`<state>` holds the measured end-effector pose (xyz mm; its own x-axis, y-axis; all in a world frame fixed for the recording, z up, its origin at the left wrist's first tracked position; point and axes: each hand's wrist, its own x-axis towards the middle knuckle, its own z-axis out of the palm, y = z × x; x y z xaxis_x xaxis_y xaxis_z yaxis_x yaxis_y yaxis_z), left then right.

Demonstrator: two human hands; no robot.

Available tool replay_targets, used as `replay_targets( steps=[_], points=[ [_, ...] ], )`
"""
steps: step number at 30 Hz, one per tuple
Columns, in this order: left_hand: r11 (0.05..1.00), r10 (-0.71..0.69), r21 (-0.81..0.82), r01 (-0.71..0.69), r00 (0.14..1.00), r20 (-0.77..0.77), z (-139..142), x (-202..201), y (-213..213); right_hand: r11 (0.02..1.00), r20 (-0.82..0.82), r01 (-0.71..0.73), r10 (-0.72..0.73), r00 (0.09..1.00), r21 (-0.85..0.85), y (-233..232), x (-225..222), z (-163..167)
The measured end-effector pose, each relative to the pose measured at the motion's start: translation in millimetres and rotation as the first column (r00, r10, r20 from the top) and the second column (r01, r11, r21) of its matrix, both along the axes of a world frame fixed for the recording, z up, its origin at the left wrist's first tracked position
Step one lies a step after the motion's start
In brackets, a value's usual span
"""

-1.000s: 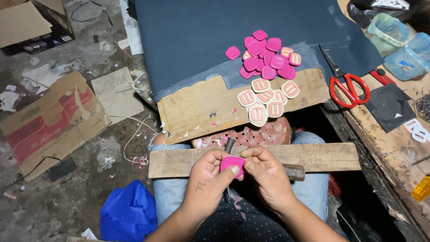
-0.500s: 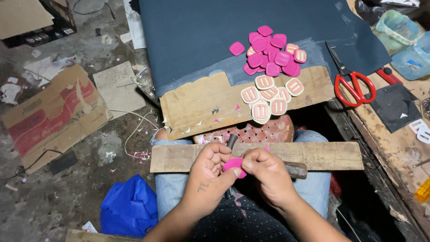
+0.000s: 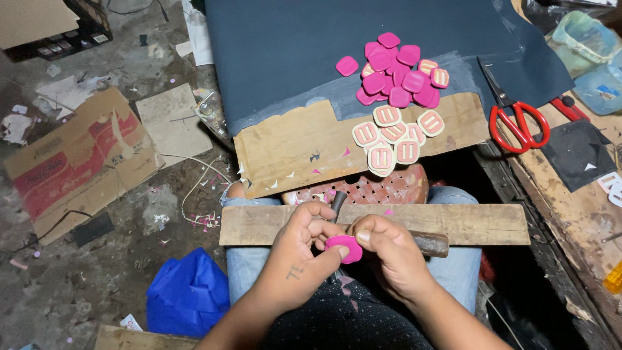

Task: The person repeatedly places a pink foam piece on a wooden block and uses a hammer to press a metal tool into it, creating a patterned indentation. The person then removes the shaped piece and places it on a nearby pile of finished pieces.

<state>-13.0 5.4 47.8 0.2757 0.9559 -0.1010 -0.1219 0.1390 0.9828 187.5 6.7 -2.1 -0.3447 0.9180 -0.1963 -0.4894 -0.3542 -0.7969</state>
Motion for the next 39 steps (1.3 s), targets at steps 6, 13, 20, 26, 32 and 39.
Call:
replay_targets(
  steps=[6, 13, 20, 26, 32, 39],
  points=[
    [1.0, -0.019, -0.001, 0.019, 0.988, -0.154, 5.7, -3.5, -2.6, 0.979, 0.359, -0.072, 0.0, 0.933, 0.188, 0.3, -2.5, 8.4],
    [0.895, 0.183, -0.441, -0.072, 0.96, 0.214, -17.5, -7.9, -5.1, 0.467, 0.584, -0.361, -0.54, 0.606, 0.807, 2.9, -10.3, 51.8],
    [0.903, 0.331, -0.266, -0.338, 0.941, -0.073, -43.9, -41.4, -4.2, 0.5, 0.766, -0.607, -0.558, 0.32, 0.617, 13.8, 3.1, 78.2],
    [0.829, 0.521, -0.155, -0.537, 0.843, -0.133, -67.0, -105.1, -6.3, 0.78, 0.933, -0.599, -0.329, -0.147, 0.18, 13.1, 47.0, 80.8],
    [0.787, 0.565, -0.023, -0.617, 0.734, -0.376, -88.4, -153.4, -0.7, 0.743, 0.868, -0.474, -0.299, 0.397, 0.472, -2.0, 62.3, 106.2],
    [0.774, 0.553, -0.161, -0.613, 0.777, -0.3, -83.2, -163.1, -11.3, 0.572, 0.68, -0.437, -0.319, 0.66, 0.694, 22.3, 9.5, 85.2]
  ],
)
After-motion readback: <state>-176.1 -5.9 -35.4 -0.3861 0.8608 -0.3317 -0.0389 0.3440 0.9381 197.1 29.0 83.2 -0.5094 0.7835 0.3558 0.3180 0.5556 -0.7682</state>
